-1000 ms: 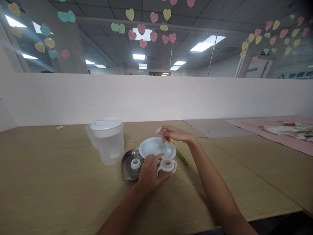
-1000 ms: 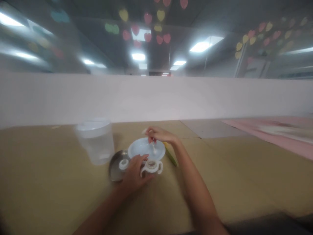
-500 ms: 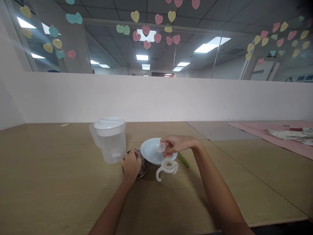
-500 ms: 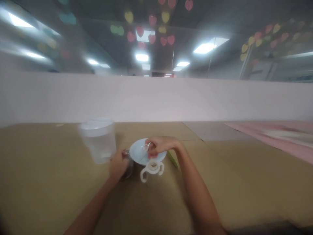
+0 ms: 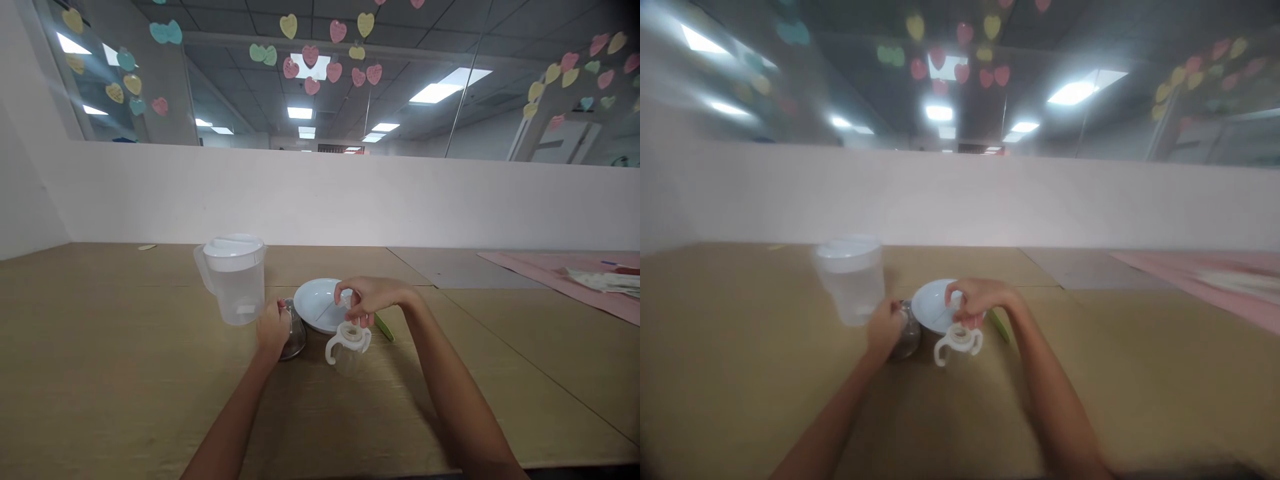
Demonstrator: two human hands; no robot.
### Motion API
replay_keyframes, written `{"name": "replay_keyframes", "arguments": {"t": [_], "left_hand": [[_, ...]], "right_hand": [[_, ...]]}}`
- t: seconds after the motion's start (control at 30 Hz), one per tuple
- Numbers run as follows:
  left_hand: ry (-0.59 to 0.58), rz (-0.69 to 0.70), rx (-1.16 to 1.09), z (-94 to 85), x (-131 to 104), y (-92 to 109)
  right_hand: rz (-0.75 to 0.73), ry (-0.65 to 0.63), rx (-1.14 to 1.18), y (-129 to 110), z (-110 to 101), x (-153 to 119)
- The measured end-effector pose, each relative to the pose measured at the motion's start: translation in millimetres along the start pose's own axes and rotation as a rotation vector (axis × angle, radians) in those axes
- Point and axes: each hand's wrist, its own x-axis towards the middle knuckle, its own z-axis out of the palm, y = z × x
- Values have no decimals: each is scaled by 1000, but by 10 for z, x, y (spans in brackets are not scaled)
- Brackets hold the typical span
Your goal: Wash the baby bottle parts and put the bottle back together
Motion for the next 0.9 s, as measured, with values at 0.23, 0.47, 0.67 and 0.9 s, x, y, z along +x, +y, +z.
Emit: {"name": "replay_keyframes", "arguments": {"t": [0.23,0.47,0.67,0.9], "left_hand": [[288,174,-243,-53,-25,74],[271,357,-361,-26,-146,217],[232,360,-443,34,-209,239],[200,316,-495,77,-256,235]], "right_hand": [[-29,30,-20,-30,2,-48],[-161,27,-56,-47,-1,-45],[-199,43,-116,-28,-7,-6],[-146,61,-176,-108,42,-25]]}}
